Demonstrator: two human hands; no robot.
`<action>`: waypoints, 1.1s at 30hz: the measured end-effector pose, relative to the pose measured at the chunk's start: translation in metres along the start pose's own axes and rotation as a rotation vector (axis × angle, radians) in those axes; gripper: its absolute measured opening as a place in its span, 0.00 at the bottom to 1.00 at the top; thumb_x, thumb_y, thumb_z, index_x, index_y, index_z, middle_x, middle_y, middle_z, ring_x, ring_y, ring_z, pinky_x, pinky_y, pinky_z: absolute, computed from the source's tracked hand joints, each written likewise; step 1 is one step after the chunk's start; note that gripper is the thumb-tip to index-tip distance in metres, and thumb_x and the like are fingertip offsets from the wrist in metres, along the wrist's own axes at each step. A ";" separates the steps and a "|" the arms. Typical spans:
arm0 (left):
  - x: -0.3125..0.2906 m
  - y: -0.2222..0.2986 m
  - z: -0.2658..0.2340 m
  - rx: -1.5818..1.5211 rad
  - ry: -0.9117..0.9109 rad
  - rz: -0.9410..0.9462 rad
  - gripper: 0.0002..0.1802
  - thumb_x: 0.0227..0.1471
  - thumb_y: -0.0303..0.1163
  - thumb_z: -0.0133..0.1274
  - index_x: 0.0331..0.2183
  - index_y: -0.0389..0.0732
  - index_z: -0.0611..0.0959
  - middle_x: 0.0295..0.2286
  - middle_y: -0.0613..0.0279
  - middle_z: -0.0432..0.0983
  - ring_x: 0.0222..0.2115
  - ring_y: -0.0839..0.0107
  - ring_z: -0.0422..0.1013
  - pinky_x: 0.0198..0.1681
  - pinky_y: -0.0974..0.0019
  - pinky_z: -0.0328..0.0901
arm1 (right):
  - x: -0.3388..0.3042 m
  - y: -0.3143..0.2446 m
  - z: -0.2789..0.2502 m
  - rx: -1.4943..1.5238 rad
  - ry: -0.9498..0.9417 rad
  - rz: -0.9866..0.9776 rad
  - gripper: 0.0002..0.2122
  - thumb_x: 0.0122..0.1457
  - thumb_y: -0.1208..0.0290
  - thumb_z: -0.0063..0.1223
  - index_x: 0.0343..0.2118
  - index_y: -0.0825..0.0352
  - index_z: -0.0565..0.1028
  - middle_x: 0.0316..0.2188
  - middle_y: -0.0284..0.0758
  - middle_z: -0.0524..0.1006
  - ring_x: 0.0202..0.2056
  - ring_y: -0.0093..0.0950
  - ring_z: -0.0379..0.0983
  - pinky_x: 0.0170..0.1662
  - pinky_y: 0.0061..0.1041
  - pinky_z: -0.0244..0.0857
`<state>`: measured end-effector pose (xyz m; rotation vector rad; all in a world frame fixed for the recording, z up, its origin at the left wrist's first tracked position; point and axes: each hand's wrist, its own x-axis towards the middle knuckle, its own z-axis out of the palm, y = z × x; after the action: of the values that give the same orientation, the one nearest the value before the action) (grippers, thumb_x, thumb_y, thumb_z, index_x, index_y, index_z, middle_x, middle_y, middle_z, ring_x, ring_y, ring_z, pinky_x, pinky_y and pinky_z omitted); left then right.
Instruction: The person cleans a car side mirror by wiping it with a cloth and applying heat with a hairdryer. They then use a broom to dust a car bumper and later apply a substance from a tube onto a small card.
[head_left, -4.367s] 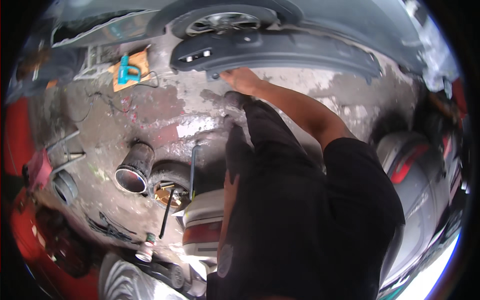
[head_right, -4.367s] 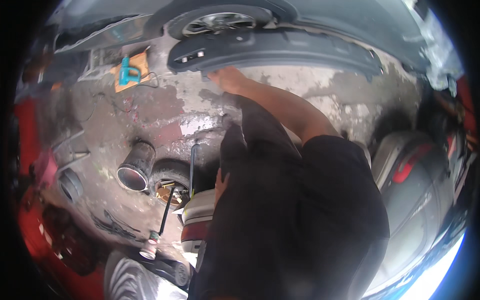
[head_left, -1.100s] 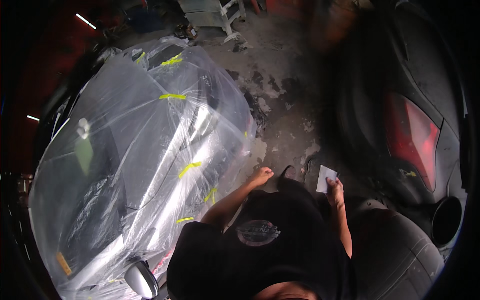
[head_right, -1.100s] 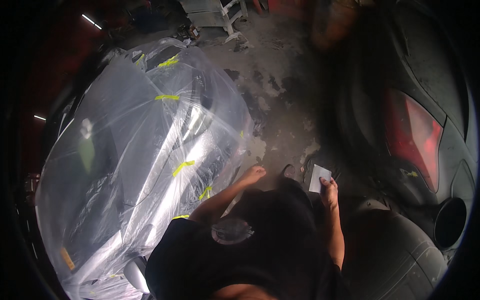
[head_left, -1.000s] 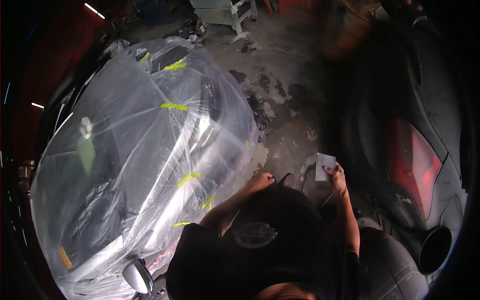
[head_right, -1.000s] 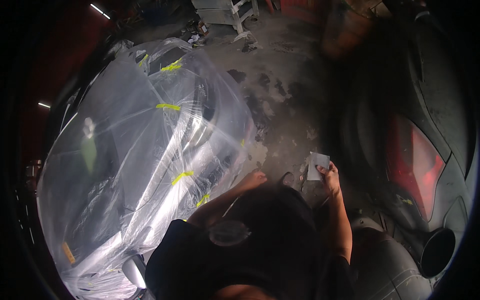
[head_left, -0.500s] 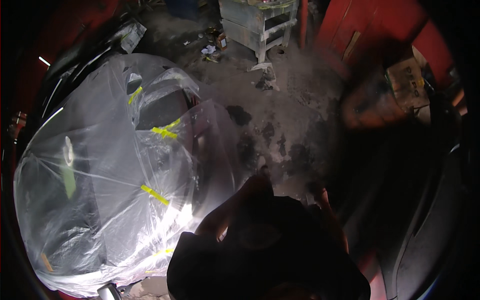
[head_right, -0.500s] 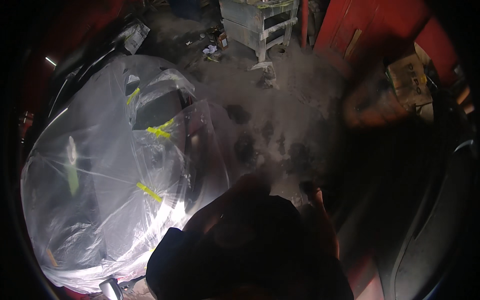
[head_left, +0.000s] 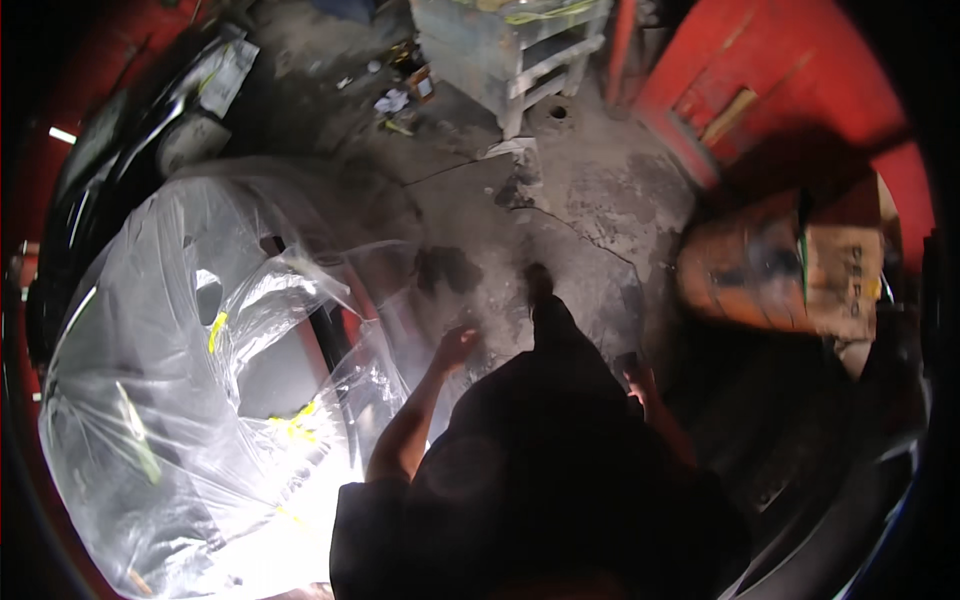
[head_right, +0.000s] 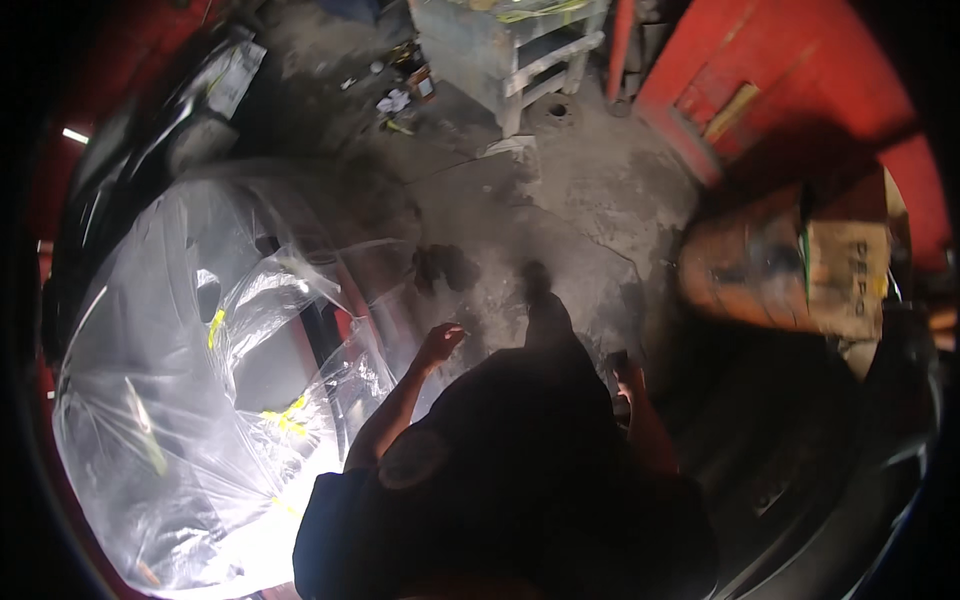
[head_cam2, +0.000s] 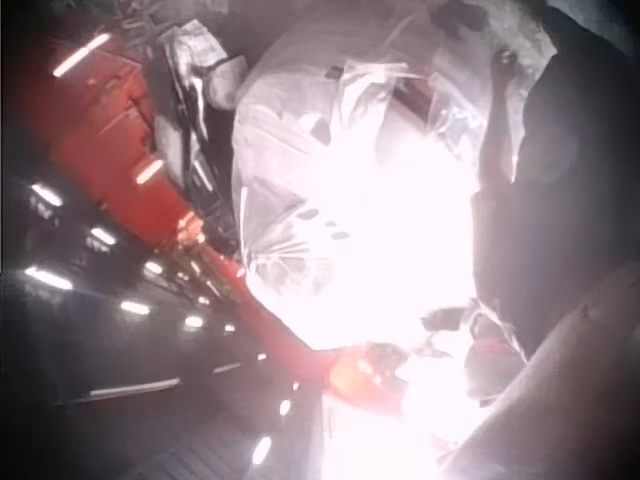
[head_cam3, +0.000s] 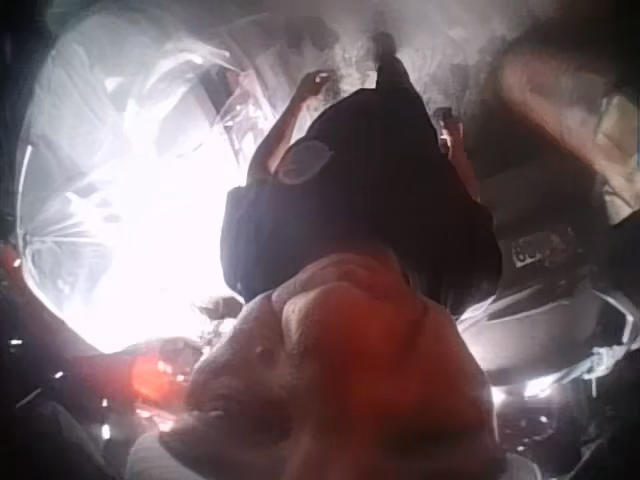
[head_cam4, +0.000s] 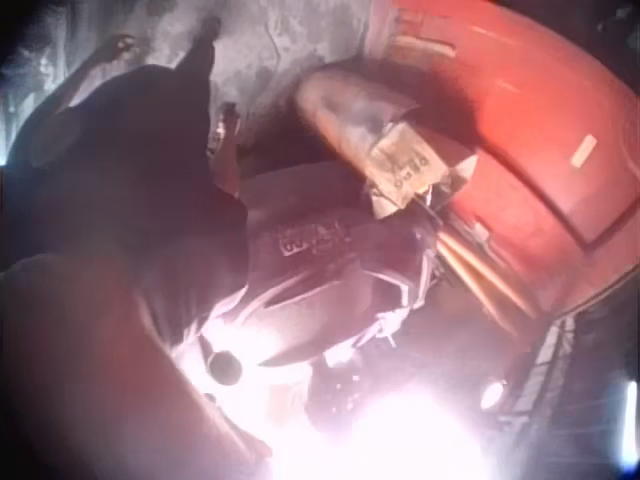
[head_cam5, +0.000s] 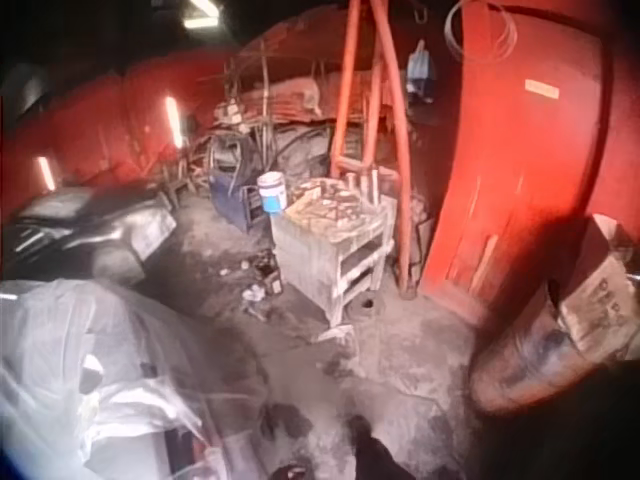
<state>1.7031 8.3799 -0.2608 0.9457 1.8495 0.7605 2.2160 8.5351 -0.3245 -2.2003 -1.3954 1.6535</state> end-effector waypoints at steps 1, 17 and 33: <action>0.011 -0.017 -0.005 -0.003 0.047 -0.043 0.22 0.60 0.43 0.58 0.47 0.36 0.84 0.42 0.51 0.84 0.44 0.64 0.79 0.50 0.62 0.70 | 0.028 -0.063 0.005 -0.015 -0.054 -0.005 0.26 0.61 0.67 0.60 0.61 0.64 0.67 0.53 0.48 0.72 0.51 0.52 0.73 0.44 0.62 0.74; 0.244 -0.092 -0.137 -0.228 0.599 -0.236 0.22 0.63 0.45 0.53 0.50 0.40 0.83 0.42 0.54 0.82 0.44 0.68 0.77 0.45 0.64 0.71 | 0.269 -0.766 0.252 -0.976 -0.247 -1.403 0.10 0.61 0.61 0.52 0.39 0.60 0.78 0.32 0.37 0.80 0.35 0.37 0.80 0.38 0.40 0.74; 0.562 -0.022 -0.611 -0.376 0.570 -0.341 0.22 0.60 0.43 0.57 0.48 0.37 0.83 0.39 0.53 0.82 0.42 0.66 0.78 0.47 0.60 0.70 | 0.412 -0.943 0.427 -0.987 -0.429 -0.890 0.11 0.60 0.66 0.52 0.43 0.58 0.81 0.34 0.45 0.81 0.39 0.46 0.79 0.41 0.42 0.73</action>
<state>0.9712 8.7734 -0.2729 0.1640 2.1592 1.1880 1.3074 9.1789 -0.3159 -0.9476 -3.1414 1.1825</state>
